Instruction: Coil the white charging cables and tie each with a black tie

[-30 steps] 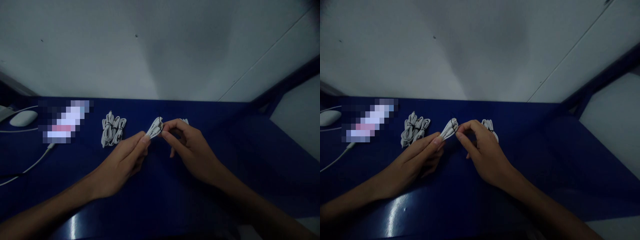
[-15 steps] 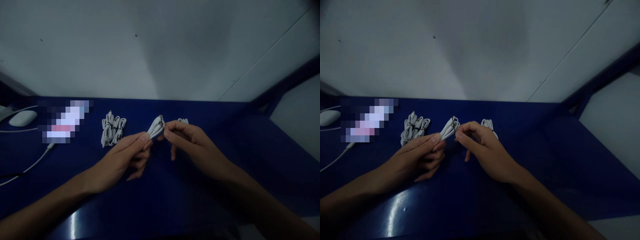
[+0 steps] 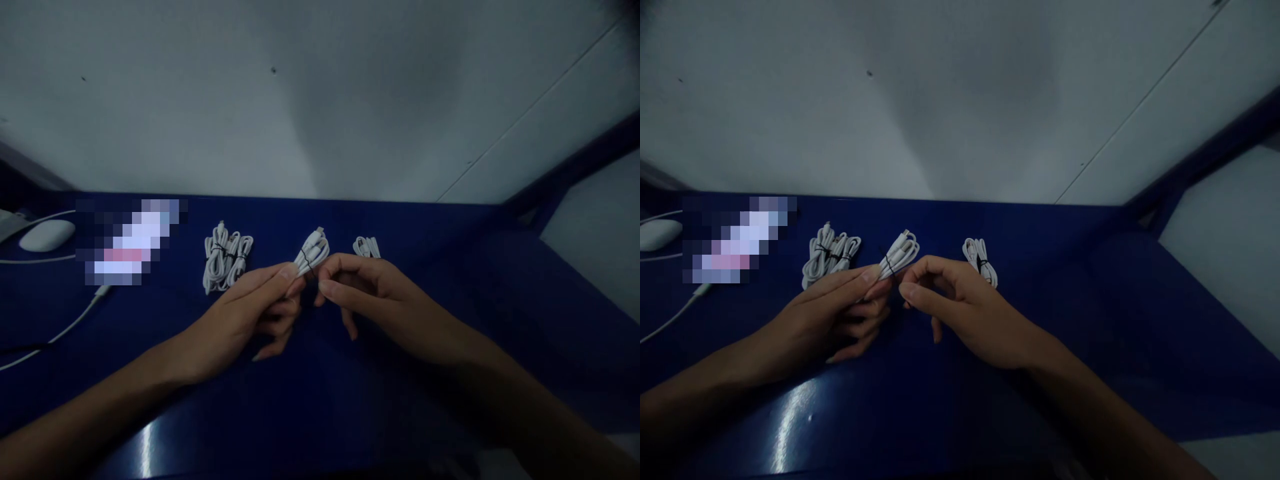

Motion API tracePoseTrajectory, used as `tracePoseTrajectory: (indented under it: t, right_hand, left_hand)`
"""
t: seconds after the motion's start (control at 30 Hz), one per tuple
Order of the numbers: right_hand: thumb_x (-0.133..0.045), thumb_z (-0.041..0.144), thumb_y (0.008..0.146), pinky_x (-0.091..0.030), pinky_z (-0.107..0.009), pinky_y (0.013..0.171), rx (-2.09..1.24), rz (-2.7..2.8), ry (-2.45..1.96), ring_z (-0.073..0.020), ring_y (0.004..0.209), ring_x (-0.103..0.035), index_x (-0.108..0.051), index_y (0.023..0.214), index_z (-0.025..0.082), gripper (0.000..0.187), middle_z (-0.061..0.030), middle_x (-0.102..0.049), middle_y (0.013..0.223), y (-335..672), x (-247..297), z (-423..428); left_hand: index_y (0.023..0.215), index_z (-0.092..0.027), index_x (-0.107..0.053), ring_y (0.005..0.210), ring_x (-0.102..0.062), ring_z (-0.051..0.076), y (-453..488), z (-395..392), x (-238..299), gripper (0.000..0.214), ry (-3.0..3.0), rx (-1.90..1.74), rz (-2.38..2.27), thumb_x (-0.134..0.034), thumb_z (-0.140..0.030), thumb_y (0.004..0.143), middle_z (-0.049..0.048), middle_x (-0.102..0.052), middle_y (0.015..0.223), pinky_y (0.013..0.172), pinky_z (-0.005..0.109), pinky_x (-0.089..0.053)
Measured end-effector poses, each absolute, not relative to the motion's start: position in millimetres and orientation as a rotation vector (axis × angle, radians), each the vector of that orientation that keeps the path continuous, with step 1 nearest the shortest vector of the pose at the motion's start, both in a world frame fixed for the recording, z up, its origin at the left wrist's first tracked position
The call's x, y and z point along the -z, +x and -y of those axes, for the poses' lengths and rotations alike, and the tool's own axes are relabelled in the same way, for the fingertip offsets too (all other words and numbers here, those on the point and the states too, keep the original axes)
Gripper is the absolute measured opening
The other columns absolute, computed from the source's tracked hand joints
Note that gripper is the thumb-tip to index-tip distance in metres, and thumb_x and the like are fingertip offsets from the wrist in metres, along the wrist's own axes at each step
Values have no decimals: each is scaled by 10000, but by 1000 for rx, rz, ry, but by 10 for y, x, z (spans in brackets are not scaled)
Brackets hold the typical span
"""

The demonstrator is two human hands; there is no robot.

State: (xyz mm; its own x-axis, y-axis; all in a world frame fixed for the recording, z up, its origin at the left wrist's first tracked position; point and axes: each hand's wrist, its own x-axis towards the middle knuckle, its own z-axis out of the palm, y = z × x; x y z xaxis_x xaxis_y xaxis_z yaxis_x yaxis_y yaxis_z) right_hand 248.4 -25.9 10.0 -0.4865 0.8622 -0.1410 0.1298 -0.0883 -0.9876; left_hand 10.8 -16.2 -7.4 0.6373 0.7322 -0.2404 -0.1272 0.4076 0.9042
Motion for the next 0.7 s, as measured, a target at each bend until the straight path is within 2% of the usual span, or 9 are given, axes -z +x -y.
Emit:
tracePoseTrajectory:
  t: [0.27, 0.5, 0.7]
  right_hand:
    - [-735, 412, 1094, -562, -245, 616, -1586, 1679, -1112, -127, 720, -602, -739, 1065, 241, 173, -10, -699, 1015, 2484, -88, 274]
    - [-703, 478, 1114, -521, -246, 566, -1537, 1639, -1156, -120, 669, -603, -713, 1089, 229, 250, -5, -704, 950, 2491, -54, 271]
    - [-716, 490, 1106, -373, -249, 528, -1499, 1619, -1189, -105, 612, -470, -711, 1061, 226, 268, 22, -627, 830, 2491, -54, 275]
  left_hand:
    - [831, -222, -500, 501, -253, 89, 113, 116, 11, 449, 932, -591, -719, -529, -536, 1149, -71, -305, 687, 396, 169, -372]
    - [807, -213, -485, 499, -202, 75, 104, 109, -63, 435, 822, -582, -733, -534, -492, 1137, -80, -270, 681, 385, 148, -335]
    - [804, -219, -474, 519, -185, 85, 89, 120, -66, 389, 741, -592, -737, -530, -447, 1114, -77, -253, 699, 398, 149, -350]
